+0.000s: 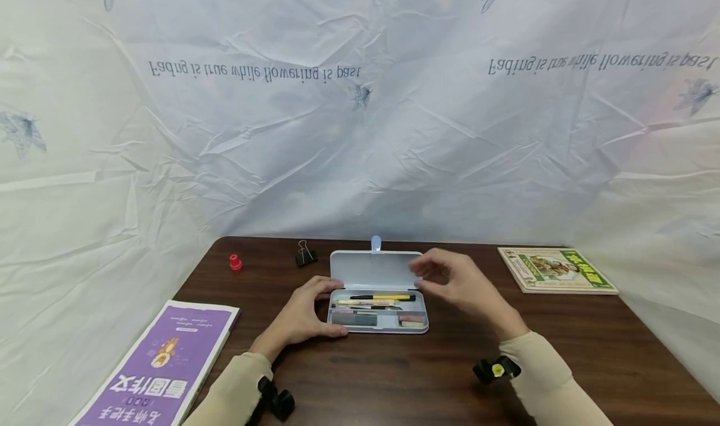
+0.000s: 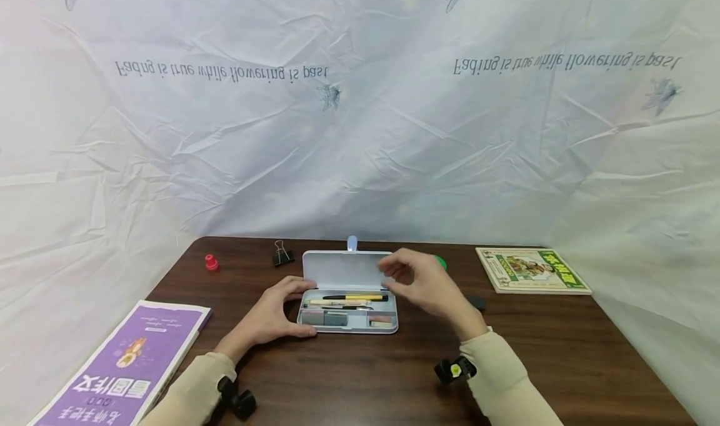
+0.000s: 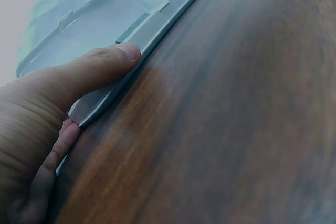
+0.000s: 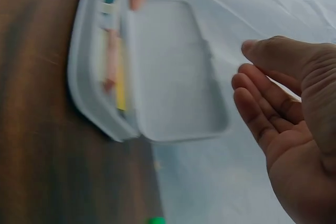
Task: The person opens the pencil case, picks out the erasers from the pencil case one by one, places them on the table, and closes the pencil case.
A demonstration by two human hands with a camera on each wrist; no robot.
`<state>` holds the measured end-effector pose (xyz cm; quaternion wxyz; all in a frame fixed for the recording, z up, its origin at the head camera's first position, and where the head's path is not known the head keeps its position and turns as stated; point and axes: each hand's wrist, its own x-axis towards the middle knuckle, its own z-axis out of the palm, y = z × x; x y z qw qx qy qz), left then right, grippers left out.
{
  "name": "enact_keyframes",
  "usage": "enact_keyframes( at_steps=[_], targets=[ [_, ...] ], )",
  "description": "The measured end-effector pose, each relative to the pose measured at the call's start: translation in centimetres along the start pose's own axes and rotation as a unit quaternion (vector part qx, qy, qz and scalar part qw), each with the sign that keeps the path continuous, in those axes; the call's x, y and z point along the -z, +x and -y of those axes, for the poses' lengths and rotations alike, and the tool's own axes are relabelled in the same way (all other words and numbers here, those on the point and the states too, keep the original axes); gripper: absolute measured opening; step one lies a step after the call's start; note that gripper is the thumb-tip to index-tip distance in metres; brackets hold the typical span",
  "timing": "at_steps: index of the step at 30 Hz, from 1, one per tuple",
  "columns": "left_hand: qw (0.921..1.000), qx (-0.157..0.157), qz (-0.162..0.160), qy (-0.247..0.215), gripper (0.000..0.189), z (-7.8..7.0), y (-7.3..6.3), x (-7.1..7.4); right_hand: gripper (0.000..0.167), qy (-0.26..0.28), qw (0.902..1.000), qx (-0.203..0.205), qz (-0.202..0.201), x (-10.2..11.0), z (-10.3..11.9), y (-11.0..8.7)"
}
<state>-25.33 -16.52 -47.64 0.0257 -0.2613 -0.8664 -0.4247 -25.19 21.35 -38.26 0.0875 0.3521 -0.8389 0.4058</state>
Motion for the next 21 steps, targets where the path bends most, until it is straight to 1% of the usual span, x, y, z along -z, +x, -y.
enact_keyframes(
  at_steps=[4,7,9,13,17,21],
  targets=[
    [1.0,0.001,0.0,-0.001,0.091,-0.1,0.0,0.1,0.026,0.007,0.9974,-0.012,0.071,-1.7,-0.7,-0.2],
    [1.0,0.001,0.002,0.0,0.091,-0.1,0.1,0.0,0.022,0.005,0.9917,-0.035,0.123,-2.6,-1.1,-0.4],
    [1.0,0.0,0.002,-0.001,0.092,-0.1,0.1,0.0,0.018,-0.001,0.9879,-0.044,0.149,-3.0,-1.3,-0.4],
    [1.0,-0.003,0.003,-0.003,0.092,-0.2,0.1,0.0,0.014,-0.015,0.9845,-0.043,0.169,-3.4,-1.3,-0.4],
    [1.0,-0.001,0.004,-0.007,0.092,-0.2,0.1,0.1,0.012,-0.037,0.9835,-0.027,0.175,-3.5,-1.1,-0.4],
    [1.0,0.002,0.004,-0.006,0.092,-0.2,0.0,0.1,0.013,-0.053,0.9815,-0.013,0.184,-3.6,-0.9,-0.3]
  ],
)
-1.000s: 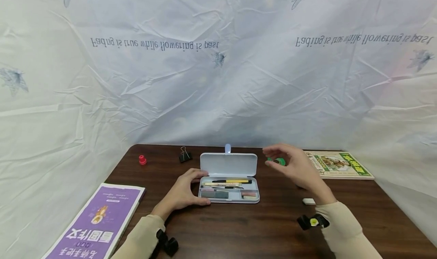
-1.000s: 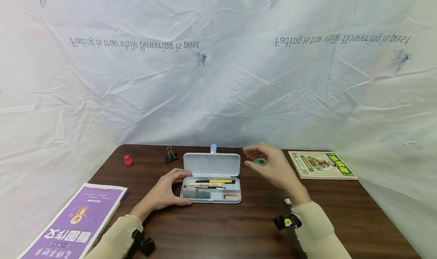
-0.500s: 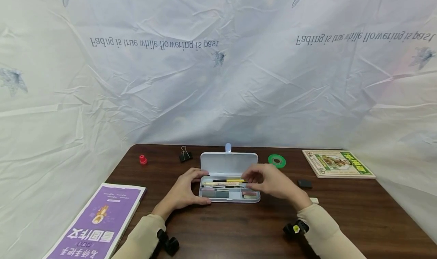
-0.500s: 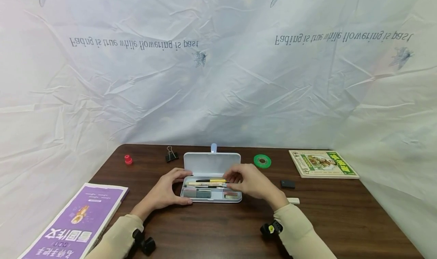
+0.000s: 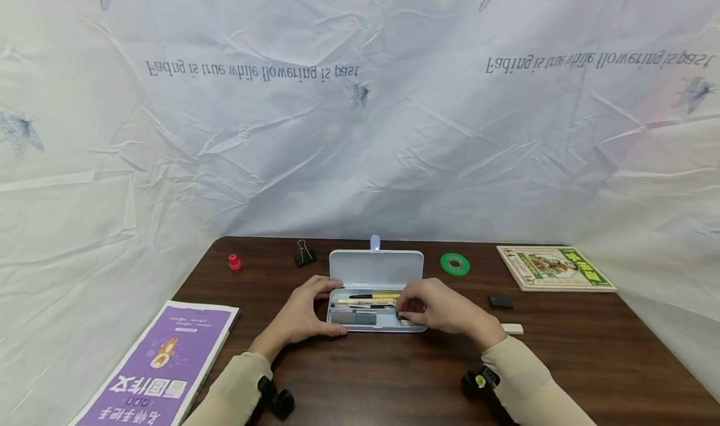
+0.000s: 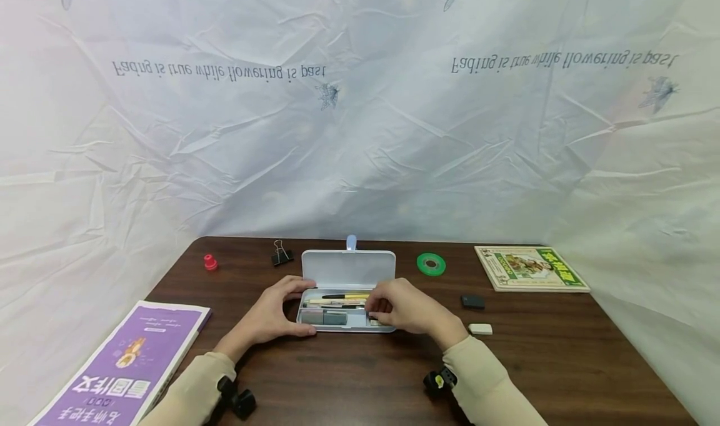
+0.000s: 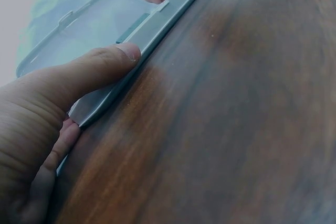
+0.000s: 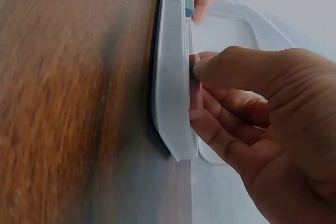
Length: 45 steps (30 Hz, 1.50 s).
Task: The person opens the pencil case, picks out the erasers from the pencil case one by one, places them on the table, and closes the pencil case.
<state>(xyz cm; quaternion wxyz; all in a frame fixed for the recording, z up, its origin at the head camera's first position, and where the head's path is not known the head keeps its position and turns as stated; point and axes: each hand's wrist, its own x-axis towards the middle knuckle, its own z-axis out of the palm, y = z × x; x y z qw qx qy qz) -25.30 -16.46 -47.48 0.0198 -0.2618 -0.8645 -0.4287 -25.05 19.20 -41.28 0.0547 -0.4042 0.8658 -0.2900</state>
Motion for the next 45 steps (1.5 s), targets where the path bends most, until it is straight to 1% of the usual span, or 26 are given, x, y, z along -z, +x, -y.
enact_keyframes(
  at_steps=[3,7,10,12,17,19,21,25,29,32,36,45],
  targets=[
    [1.0,-0.001,-0.002,0.004,0.092,0.1,0.0,0.0,0.018,-0.01,0.9999,0.001,0.003,-0.1,0.2,0.1],
    [1.0,0.0,-0.002,0.004,0.093,0.2,0.0,0.0,0.021,-0.02,0.9998,-0.004,-0.004,-0.3,0.3,0.1],
    [1.0,0.0,-0.001,0.003,0.093,0.2,0.0,-0.1,0.021,-0.016,0.9997,-0.009,-0.013,-0.2,0.4,-0.1],
    [1.0,0.0,-0.001,0.004,0.093,0.2,0.0,-0.1,0.023,-0.01,0.9996,-0.003,-0.025,0.2,0.5,-0.3],
    [1.0,0.001,-0.001,0.005,0.093,0.2,0.0,-0.2,0.027,-0.009,0.9967,0.027,-0.076,2.2,0.9,-1.0],
    [1.0,0.001,-0.001,0.006,0.093,0.1,0.0,-0.2,0.029,-0.016,0.9941,0.035,-0.102,3.3,0.9,-1.5],
    [1.0,0.001,-0.001,0.006,0.093,0.1,0.0,-0.1,0.033,-0.025,0.991,0.033,-0.127,4.4,0.8,-2.1],
    [1.0,-0.001,-0.002,0.006,0.092,0.1,0.0,-0.1,0.039,-0.053,0.9837,0.01,-0.172,6.3,0.1,-3.6],
    [1.0,-0.002,-0.002,0.003,0.092,0.1,0.0,-0.1,0.04,-0.077,0.9785,-0.022,-0.19,7.5,-0.8,-5.2],
    [1.0,-0.002,-0.003,0.001,0.092,0.1,-0.1,0.0,0.038,-0.082,0.9769,-0.035,-0.194,7.9,-1.5,-5.9],
    [1.0,0.001,-0.003,0.001,0.092,0.1,-0.1,0.0,0.035,-0.08,0.978,-0.046,-0.187,7.4,-2.8,-6.3],
    [1.0,0.002,-0.003,0.005,0.093,0.2,0.0,0.0,0.028,-0.063,0.9857,-0.091,-0.127,5.0,-5.2,-5.7]
  ],
)
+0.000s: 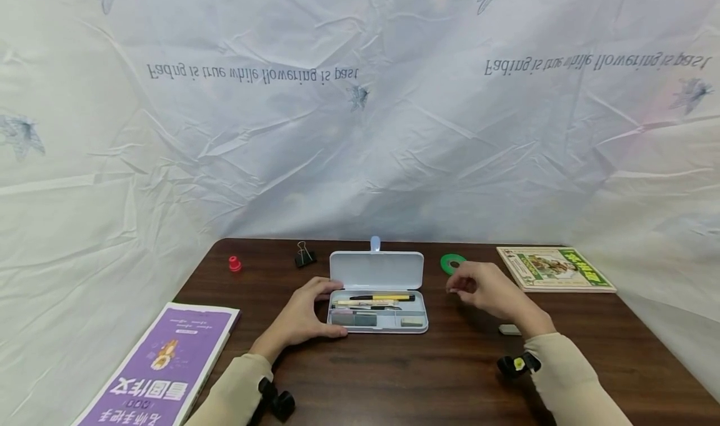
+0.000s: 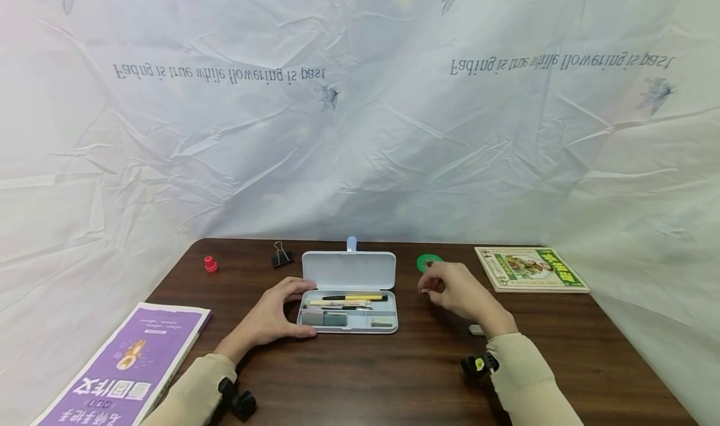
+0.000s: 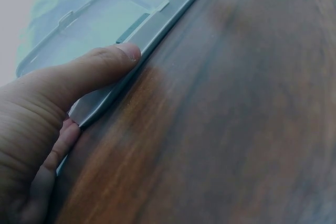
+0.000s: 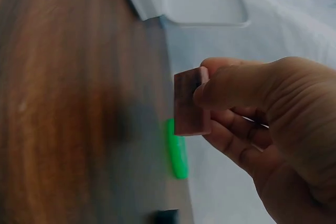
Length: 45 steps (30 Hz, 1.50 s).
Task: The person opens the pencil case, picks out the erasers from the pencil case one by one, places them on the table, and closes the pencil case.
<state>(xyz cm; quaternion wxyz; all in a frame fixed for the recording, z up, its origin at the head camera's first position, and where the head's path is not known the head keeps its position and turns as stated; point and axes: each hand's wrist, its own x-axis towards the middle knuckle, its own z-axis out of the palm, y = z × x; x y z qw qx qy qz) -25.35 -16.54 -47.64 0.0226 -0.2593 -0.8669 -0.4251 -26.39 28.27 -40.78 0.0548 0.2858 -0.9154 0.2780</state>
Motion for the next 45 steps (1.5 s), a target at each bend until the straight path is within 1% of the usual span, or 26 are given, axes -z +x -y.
enact_keyframes(
  at_steps=[3,8,12,16,20,22,24,27,30,36,41,45],
  targets=[
    [1.0,-0.002,0.0,0.0,0.093,-0.1,0.1,0.0,0.028,-0.005,0.9999,-0.008,0.012,-0.5,-0.5,-0.1],
    [1.0,-0.003,0.0,-0.001,0.092,-0.2,0.1,0.0,0.026,-0.009,0.9995,-0.009,0.027,-0.9,-0.9,-0.2],
    [1.0,-0.005,-0.001,0.0,0.092,-0.1,0.1,0.0,0.025,-0.017,0.9984,-0.001,0.054,-0.9,-0.9,-0.2],
    [1.0,-0.01,0.0,0.0,0.092,-0.1,0.1,0.0,0.026,-0.019,0.9978,-0.006,0.064,-0.8,-0.7,-0.2],
    [0.9999,-0.015,-0.002,-0.002,0.092,-0.1,0.0,0.0,0.019,-0.007,0.9983,-0.02,0.055,-0.5,-0.2,-0.3],
    [0.9998,-0.019,-0.007,-0.008,0.09,-0.1,0.0,0.0,0.015,0.0,0.9988,-0.025,0.043,-0.3,0.1,-0.2],
    [0.9996,-0.022,-0.013,-0.013,0.087,-0.1,-0.1,0.0,0.015,0.003,0.9991,-0.03,0.029,-0.1,0.4,-0.1],
    [0.9994,-0.025,-0.021,-0.008,0.081,0.0,-0.2,0.0,0.016,-0.002,0.9996,-0.026,0.007,0.1,1.0,0.1],
    [0.9995,-0.02,-0.023,0.007,0.078,0.0,-0.2,0.0,0.018,0.0,0.9998,-0.017,-0.012,0.3,1.6,0.2],
    [0.9994,-0.015,-0.023,0.02,0.078,-0.1,-0.2,0.1,0.028,0.033,0.9986,0.015,-0.039,0.5,3.2,0.5],
    [0.9994,-0.018,-0.023,0.019,0.078,0.1,-0.1,0.0,0.029,0.062,0.9968,0.036,-0.037,-0.1,4.8,0.9],
    [0.9994,-0.018,-0.023,0.016,0.078,0.2,-0.1,0.0,0.027,0.084,0.9946,0.059,-0.015,-1.1,5.7,1.3]
  ],
)
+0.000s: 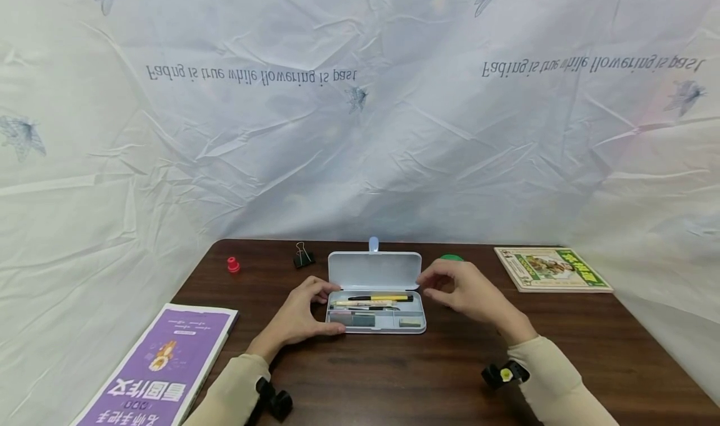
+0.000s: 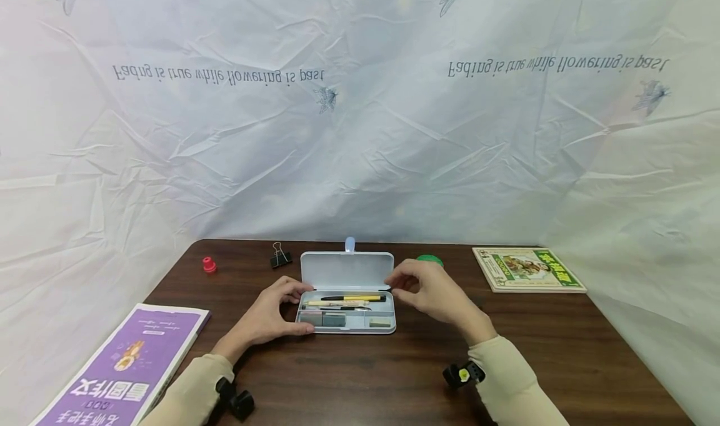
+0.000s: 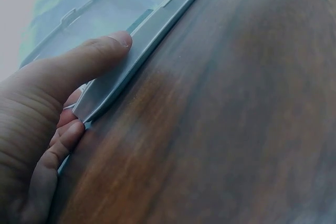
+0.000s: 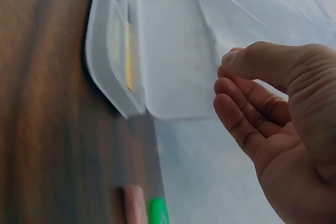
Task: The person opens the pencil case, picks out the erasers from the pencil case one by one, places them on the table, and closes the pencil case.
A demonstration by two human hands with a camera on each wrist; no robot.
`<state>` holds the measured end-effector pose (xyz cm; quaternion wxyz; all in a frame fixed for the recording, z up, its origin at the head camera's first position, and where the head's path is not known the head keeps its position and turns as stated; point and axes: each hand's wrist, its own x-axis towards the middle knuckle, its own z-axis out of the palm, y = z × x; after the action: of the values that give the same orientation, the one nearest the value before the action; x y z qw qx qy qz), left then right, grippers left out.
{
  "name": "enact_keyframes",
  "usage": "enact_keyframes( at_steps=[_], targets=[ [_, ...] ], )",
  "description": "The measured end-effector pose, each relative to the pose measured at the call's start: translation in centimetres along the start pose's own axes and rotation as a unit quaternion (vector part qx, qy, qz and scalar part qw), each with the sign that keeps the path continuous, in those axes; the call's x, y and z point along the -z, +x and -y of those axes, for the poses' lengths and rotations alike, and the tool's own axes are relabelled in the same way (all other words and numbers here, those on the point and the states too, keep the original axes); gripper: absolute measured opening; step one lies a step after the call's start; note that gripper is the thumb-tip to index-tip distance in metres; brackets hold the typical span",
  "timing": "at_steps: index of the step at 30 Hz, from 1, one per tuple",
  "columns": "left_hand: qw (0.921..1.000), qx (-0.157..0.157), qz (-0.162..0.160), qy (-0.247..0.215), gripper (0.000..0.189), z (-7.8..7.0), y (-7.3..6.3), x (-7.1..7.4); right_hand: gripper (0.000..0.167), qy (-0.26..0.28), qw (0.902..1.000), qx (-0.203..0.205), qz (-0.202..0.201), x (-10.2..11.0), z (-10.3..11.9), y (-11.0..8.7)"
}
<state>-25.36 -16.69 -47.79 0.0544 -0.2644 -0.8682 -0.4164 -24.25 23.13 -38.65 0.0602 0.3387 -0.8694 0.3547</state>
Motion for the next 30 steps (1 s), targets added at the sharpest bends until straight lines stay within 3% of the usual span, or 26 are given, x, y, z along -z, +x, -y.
enact_keyframes(
  at_steps=[4,7,12,22,30],
  targets=[
    [1.0,0.0,-0.001,-0.002,0.078,0.1,0.0,0.0,0.024,0.022,0.9988,0.022,0.036,-1.5,0.1,0.2],
    [1.0,0.001,-0.001,-0.004,0.078,0.1,0.0,0.0,0.022,0.033,0.9971,0.017,0.066,-2.6,0.0,0.3],
    [1.0,-0.003,-0.001,-0.002,0.077,0.1,0.1,0.0,0.021,0.005,0.9948,0.014,0.101,-4.2,-0.1,0.4],
    [1.0,0.007,-0.002,0.0,0.076,0.0,0.1,0.0,0.02,-0.029,0.9927,0.026,0.114,-5.0,0.2,0.5],
    [0.9999,0.01,0.0,-0.007,0.076,-0.1,0.0,0.0,0.021,-0.034,0.9942,0.027,0.098,-5.2,0.2,0.4]
  ],
)
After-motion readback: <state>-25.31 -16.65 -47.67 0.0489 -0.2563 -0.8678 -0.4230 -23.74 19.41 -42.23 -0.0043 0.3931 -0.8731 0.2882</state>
